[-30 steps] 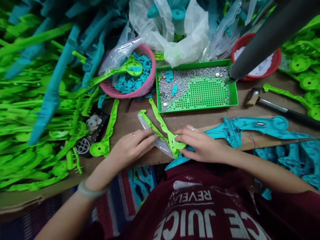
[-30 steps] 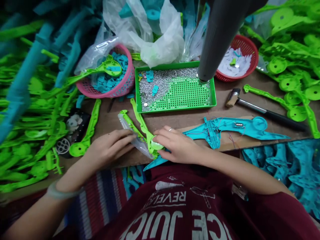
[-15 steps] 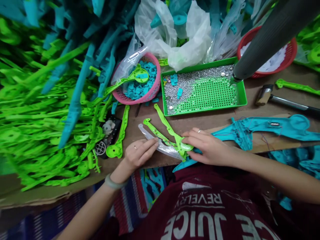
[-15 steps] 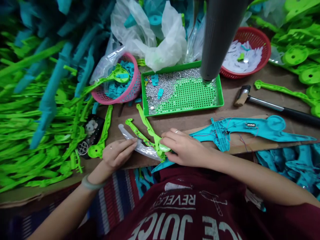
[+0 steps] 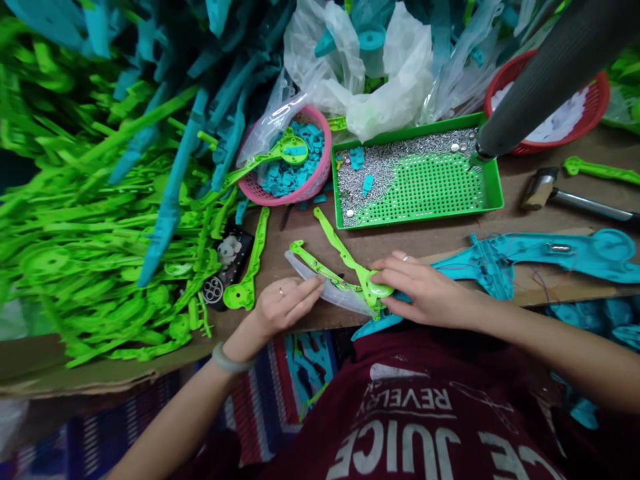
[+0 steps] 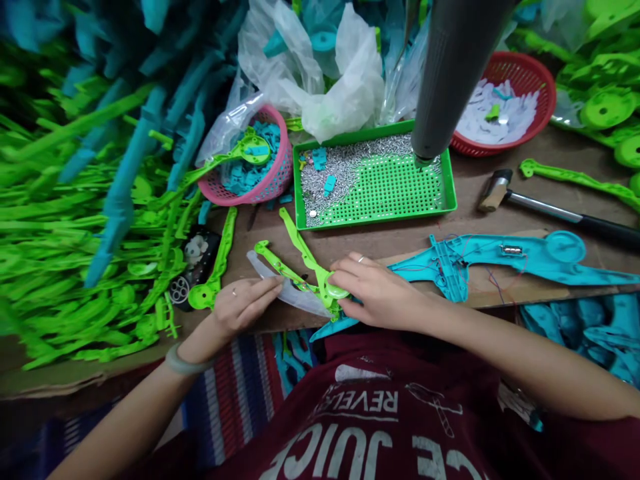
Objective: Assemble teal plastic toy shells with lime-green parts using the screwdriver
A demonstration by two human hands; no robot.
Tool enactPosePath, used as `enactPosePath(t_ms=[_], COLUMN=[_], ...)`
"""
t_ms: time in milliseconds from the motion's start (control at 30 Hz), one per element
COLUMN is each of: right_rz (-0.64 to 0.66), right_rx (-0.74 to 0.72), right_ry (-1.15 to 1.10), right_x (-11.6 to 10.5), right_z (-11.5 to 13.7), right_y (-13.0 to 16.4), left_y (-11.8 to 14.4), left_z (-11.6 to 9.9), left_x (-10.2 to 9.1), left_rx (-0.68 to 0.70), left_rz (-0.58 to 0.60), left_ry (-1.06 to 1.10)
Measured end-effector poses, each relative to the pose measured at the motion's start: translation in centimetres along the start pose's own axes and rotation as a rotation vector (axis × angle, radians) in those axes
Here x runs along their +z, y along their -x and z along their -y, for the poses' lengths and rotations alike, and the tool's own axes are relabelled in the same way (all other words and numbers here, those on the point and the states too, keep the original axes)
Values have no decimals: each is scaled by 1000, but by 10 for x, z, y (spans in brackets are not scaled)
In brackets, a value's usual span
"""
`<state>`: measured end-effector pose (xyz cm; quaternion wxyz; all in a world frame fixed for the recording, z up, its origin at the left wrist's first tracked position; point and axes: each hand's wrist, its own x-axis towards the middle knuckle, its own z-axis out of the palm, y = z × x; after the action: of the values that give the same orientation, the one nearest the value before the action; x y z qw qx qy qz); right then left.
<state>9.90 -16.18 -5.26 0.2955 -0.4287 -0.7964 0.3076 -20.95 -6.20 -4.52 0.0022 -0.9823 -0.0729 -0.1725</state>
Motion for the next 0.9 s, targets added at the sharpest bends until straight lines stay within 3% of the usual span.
enactPosePath(t_ms=[200, 900], right_rz=[-9, 25], right_rx=[-17, 14], right_ry=[22, 28], right_x=[3, 3], right_z=[0, 2], right_y=[0, 0], left_y=[-2, 5], left_z=[-7, -24], left_x=[-4, -8], left_rx=[107, -76], left_rz=[50, 72], left_ry=[-40, -38])
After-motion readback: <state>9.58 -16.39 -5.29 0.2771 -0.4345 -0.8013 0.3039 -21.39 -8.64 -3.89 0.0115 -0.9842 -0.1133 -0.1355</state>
